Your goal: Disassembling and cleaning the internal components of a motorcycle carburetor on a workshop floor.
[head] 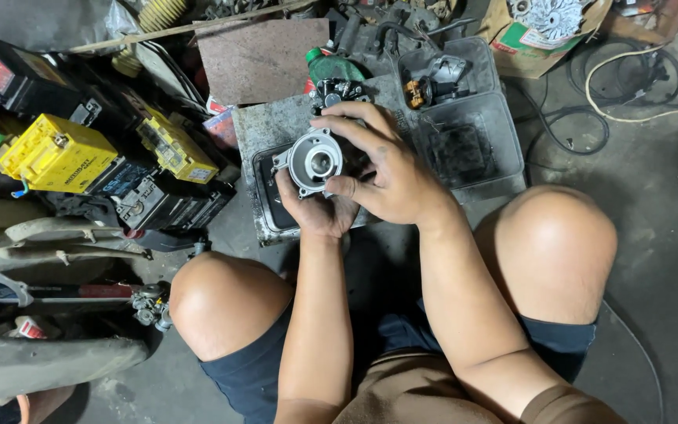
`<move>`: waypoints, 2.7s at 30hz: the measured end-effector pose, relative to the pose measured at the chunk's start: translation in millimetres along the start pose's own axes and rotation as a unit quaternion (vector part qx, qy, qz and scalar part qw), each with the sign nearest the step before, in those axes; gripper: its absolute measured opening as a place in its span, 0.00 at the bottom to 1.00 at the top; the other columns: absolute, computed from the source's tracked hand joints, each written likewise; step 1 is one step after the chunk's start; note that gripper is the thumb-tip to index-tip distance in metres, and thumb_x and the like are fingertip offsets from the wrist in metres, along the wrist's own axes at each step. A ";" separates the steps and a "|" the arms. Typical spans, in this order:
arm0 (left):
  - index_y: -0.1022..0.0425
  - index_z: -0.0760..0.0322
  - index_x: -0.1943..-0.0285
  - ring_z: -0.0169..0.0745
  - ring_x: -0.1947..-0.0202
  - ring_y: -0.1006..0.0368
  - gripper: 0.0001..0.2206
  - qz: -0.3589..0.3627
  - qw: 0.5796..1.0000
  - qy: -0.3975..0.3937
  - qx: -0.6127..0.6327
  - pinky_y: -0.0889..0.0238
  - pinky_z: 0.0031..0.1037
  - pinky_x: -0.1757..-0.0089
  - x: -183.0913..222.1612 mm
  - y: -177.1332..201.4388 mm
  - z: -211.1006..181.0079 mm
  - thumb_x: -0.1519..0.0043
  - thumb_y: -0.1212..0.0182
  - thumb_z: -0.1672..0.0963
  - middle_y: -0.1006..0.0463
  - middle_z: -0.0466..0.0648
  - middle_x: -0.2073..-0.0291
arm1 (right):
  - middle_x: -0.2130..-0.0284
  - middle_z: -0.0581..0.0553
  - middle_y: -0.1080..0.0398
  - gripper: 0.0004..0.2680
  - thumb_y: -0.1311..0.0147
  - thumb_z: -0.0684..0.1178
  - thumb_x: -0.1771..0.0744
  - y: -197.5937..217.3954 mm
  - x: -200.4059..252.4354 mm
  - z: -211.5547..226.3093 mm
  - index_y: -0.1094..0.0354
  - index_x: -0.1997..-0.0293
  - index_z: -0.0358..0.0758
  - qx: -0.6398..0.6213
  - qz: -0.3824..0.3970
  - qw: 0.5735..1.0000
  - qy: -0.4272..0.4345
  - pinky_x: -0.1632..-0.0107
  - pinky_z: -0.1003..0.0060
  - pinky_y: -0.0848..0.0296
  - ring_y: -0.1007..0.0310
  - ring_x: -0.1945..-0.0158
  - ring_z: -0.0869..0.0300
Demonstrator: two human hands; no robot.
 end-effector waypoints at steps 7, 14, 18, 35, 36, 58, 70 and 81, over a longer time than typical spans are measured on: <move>0.25 0.70 0.48 0.49 0.60 0.21 0.29 0.007 1.000 0.001 -0.005 0.25 0.30 0.56 -10.9 24.7 4.8 0.41 0.44 0.42 0.19 0.56 0.58 | 0.38 0.36 0.38 0.23 0.39 0.59 0.33 2.6 3.3 1.3 0.35 0.34 0.37 0.015 0.012 1.000 -0.013 0.29 0.48 0.47 0.40 0.33 0.43; 0.24 0.72 0.49 0.52 0.60 0.21 0.29 0.018 1.000 0.015 -0.005 0.25 0.33 0.56 -12.5 23.1 8.5 0.42 0.45 0.42 0.19 0.58 0.58 | 0.35 0.38 0.42 0.23 0.37 0.55 0.33 10.2 7.2 5.7 0.36 0.31 0.40 -0.020 0.044 0.999 -0.014 0.26 0.48 0.51 0.44 0.31 0.46; 0.24 0.72 0.50 0.55 0.60 0.21 0.29 0.024 0.999 0.020 -0.003 0.25 0.35 0.57 -13.1 22.4 9.4 0.42 0.45 0.42 0.19 0.60 0.58 | 0.35 0.36 0.43 0.23 0.38 0.53 0.33 14.5 10.6 2.9 0.38 0.29 0.41 -0.040 0.063 0.997 -0.021 0.26 0.43 0.51 0.45 0.32 0.43; 0.24 0.76 0.53 0.64 0.60 0.21 0.30 0.058 0.997 0.052 0.003 0.26 0.43 0.58 -13.5 6.8 19.6 0.45 0.46 0.43 0.20 0.66 0.58 | 0.39 0.39 0.42 0.28 0.30 0.56 0.39 27.0 18.4 -6.3 0.35 0.31 0.45 -0.030 0.061 0.996 -0.048 0.27 0.46 0.46 0.41 0.34 0.45; 0.24 0.76 0.53 0.65 0.60 0.21 0.30 0.059 0.997 0.054 0.003 0.26 0.44 0.59 -13.0 5.3 19.9 0.45 0.46 0.43 0.20 0.66 0.58 | 0.39 0.37 0.41 0.28 0.29 0.54 0.39 27.4 18.1 -6.2 0.34 0.32 0.44 -0.033 0.059 0.996 -0.055 0.27 0.44 0.45 0.40 0.34 0.42; 0.24 0.77 0.52 0.72 0.59 0.20 0.29 0.048 0.998 -0.018 0.020 0.27 0.50 0.58 -20.6 11.7 -9.0 0.47 0.45 0.45 0.20 0.73 0.56 | 0.46 0.34 0.28 0.25 0.40 0.52 0.37 3.4 71.7 -142.6 0.37 0.31 0.64 0.211 0.104 0.805 -0.544 0.36 0.47 0.32 0.31 0.36 0.44; 0.30 0.77 0.37 0.66 0.59 0.25 0.36 0.006 0.995 -0.009 0.097 0.29 0.42 0.59 -19.7 17.6 -22.9 0.43 0.46 0.42 0.24 0.70 0.52 | 0.37 0.29 0.40 0.22 0.55 0.39 0.33 -42.4 80.9 -175.3 0.48 0.28 0.30 0.205 0.144 0.773 -0.583 0.40 0.27 0.35 0.36 0.35 0.33; 0.29 0.75 0.43 0.66 0.56 0.26 0.30 -0.049 0.985 -0.031 0.164 0.27 0.44 0.57 -13.5 12.1 -33.7 0.44 0.38 0.46 0.25 0.68 0.52 | 0.34 0.33 0.42 0.19 0.60 0.35 0.33 -34.0 65.9 -159.4 0.30 0.37 0.39 0.220 0.148 0.770 -0.580 0.38 0.31 0.34 0.40 0.33 0.32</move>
Point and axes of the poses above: each hand's wrist, its own x-axis away from the middle knuckle, its own y-axis out of the back of the hand, z = x × y, the point moved 7 cm from there along -x, towards the middle knuckle
